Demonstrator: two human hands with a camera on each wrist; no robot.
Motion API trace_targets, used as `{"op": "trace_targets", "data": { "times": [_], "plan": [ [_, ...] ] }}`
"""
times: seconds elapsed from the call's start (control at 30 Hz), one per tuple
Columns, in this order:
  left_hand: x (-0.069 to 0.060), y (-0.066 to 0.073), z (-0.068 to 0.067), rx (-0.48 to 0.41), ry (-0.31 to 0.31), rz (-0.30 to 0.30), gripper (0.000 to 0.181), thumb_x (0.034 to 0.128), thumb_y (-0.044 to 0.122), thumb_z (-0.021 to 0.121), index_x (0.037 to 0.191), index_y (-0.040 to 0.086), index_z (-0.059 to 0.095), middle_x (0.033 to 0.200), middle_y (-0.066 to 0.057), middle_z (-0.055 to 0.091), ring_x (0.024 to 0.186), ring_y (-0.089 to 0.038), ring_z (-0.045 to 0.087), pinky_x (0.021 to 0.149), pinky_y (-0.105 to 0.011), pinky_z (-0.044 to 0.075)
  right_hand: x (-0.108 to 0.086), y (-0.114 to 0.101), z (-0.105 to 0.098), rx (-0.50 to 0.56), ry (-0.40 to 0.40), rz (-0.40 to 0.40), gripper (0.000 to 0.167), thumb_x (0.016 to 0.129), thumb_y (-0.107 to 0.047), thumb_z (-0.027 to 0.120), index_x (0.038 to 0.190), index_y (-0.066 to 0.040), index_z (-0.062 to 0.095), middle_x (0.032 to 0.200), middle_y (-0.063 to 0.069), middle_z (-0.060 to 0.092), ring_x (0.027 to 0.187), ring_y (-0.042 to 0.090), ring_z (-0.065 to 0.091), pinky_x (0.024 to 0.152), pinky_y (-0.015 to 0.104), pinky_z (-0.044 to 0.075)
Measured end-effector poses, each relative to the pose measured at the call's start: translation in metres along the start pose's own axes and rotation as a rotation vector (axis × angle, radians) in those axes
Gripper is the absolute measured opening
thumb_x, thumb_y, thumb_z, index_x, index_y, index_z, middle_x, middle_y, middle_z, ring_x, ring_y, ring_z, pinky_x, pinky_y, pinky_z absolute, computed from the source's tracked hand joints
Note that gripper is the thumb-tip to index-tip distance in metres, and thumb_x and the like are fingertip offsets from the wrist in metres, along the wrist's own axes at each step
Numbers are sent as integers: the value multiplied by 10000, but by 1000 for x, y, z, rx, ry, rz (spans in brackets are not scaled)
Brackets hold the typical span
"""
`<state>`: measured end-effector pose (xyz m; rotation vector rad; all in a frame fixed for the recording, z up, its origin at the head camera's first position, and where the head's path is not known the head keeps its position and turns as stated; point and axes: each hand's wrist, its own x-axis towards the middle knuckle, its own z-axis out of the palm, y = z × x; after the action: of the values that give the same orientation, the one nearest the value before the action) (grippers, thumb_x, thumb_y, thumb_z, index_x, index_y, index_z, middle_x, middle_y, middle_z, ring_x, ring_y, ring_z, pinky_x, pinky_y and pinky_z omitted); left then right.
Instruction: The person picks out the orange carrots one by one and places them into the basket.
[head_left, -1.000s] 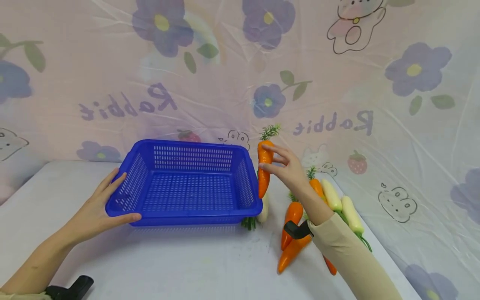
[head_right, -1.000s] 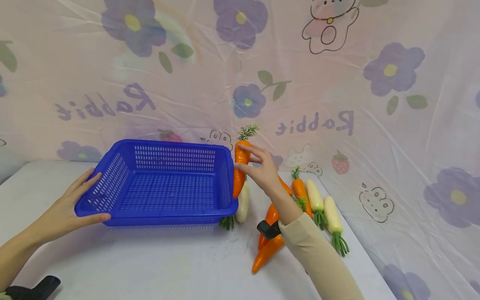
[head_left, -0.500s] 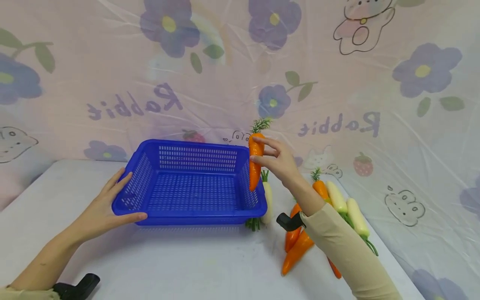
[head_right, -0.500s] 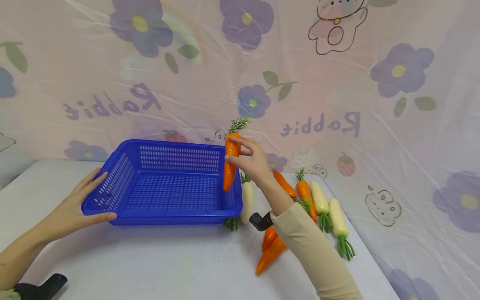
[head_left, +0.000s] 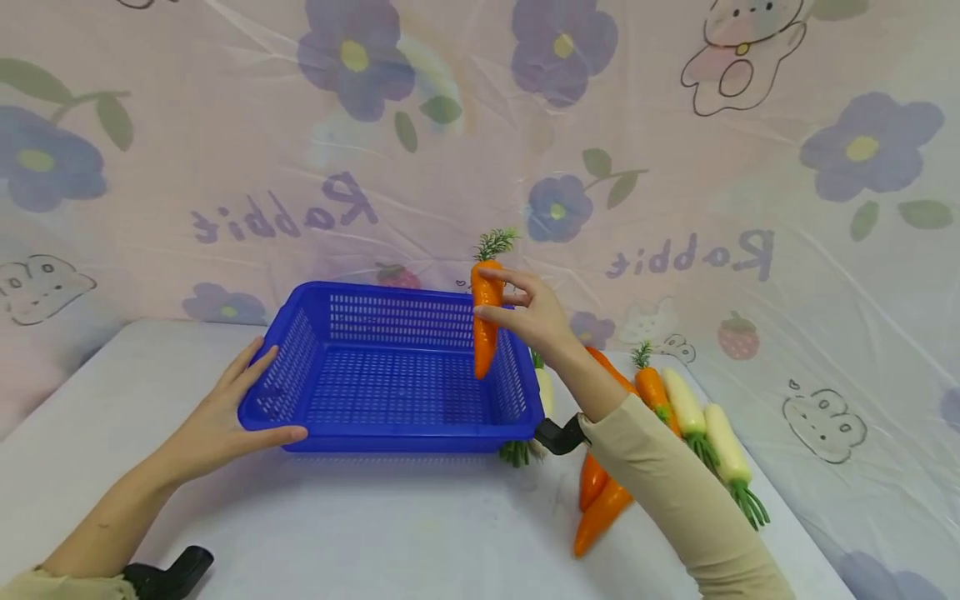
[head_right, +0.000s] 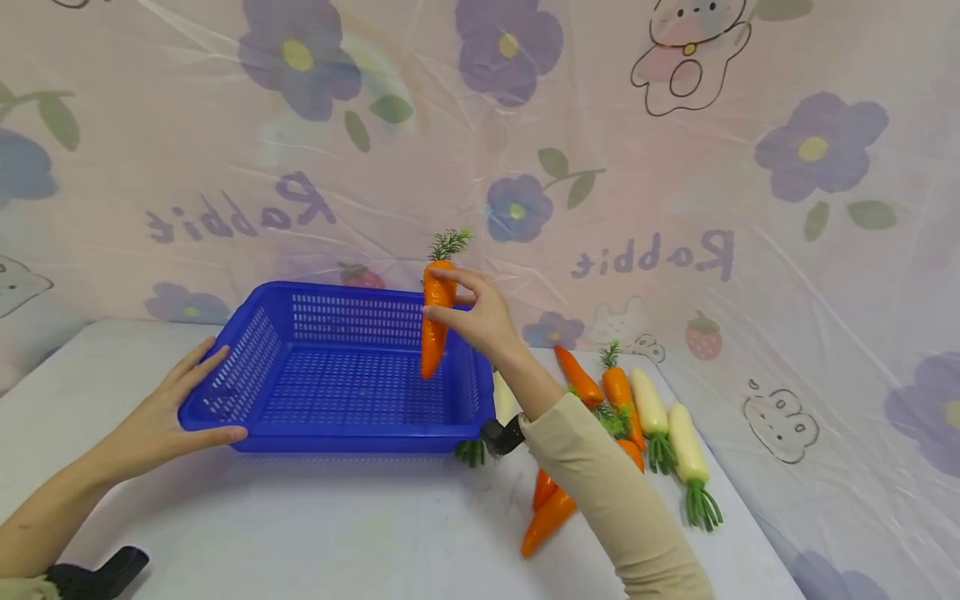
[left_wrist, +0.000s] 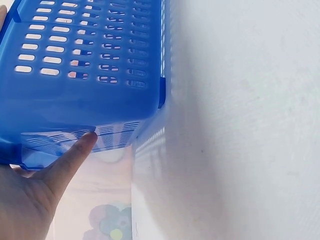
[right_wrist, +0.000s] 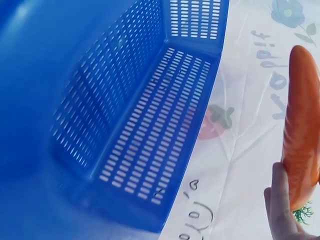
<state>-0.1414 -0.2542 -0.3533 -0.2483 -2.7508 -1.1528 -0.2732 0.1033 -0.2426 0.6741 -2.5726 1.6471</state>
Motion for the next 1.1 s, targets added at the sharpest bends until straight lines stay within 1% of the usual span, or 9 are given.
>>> {"op": "trace_targets", "data": {
  "times": [0.2,0.37,0.53,0.63,0.93,1.1],
  "plan": [
    [1,2,0,-8,1,-4,1134,742,378,800,1558,193,35,1619,-57,-127,1429,-518,-41,929,-842,154,6,-5,12,18,-38,-41,525,838,-160,726,1341,-149,575,1452,87,428,1206,346,567,890,440,561],
    [0,2,1,-17,-1,-15,1134,743,377,800,1558,192,33,1619,-71,-123,1427,-523,-41,925,-844,154,13,-8,25,-1,-68,-61,515,835,-163,727,1330,-154,586,1414,114,442,1188,370,575,861,434,573],
    [0,2,2,-25,6,-11,1133,738,372,805,1558,192,45,1621,-60,-112,1431,-517,-35,934,-840,152,21,-10,39,-10,-99,-83,499,835,-156,728,1317,-156,598,1391,99,476,1195,396,560,852,436,576],
    [0,1,2,-28,9,-7,1133,737,369,806,1558,196,45,1621,-54,-114,1433,-511,-39,935,-840,149,25,-13,47,-19,-113,-86,499,833,-170,734,1313,-171,602,1412,75,472,1195,393,563,856,433,574],
    [-2,2,2,-33,21,-16,1135,727,370,815,1558,183,64,1623,-70,-86,1434,-514,-4,934,-835,178,37,-15,69,-45,-159,-98,496,834,-211,737,1312,-203,604,1421,86,429,1153,361,579,815,388,583],
    [-1,2,4,-30,32,-10,1135,717,373,821,1557,166,86,1624,-83,-65,1434,-513,18,942,-831,180,43,-15,80,-49,-194,-138,486,840,-194,730,1309,-176,606,1409,94,452,1151,355,578,847,384,575]
  ]
}}
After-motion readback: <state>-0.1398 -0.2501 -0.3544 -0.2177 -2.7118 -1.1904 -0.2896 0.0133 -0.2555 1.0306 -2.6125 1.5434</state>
